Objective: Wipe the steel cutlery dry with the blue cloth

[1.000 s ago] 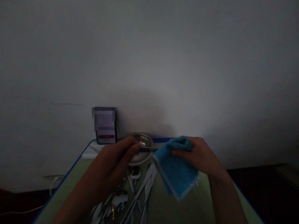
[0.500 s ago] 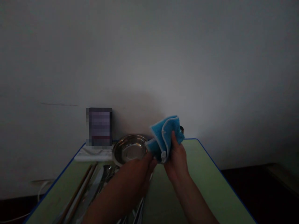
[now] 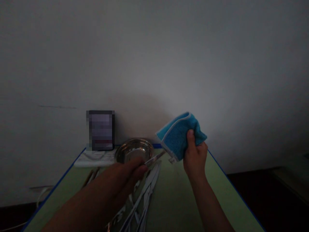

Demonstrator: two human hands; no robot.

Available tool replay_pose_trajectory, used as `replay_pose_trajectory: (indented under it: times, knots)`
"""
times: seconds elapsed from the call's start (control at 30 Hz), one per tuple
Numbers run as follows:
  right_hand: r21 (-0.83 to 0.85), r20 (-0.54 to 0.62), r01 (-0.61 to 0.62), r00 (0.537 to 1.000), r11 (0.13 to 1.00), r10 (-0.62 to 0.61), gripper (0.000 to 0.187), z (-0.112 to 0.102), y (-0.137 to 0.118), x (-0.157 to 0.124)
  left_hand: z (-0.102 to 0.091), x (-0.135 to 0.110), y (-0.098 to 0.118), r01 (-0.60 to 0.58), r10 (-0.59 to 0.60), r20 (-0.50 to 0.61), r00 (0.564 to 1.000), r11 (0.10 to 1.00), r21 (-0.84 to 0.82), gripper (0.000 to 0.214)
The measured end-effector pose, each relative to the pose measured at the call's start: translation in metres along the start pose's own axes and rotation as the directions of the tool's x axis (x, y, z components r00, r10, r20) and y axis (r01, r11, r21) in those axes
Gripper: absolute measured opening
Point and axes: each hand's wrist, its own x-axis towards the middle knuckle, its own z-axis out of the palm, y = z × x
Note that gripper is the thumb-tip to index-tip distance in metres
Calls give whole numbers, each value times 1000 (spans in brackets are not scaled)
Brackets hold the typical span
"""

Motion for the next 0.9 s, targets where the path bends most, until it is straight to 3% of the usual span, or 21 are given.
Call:
replay_pose_trajectory:
  times: [0.17,0.43,0.53,0.67,0.9]
  knots:
    - [314,-11,-246,965,917,262,36,16,0,-15,8,4,15,1,-1,8,1000,1000,1,34]
    - [453,161,-498,861,739,482,32,23,-2,-28,27,27,13,17,-15,37,999,997,-69,31]
    - [470,222,-552,829,688,513,29,25,1,-29,28,30,10,24,-22,21,1000,995,-101,32]
    - [469,250,-559,827,684,504,31,23,3,-24,18,20,7,-50,56,36,998,985,-167,27]
    - [517,277,-574,814,635,510,25,17,-3,-20,0,6,3,-99,127,184,975,983,-152,29]
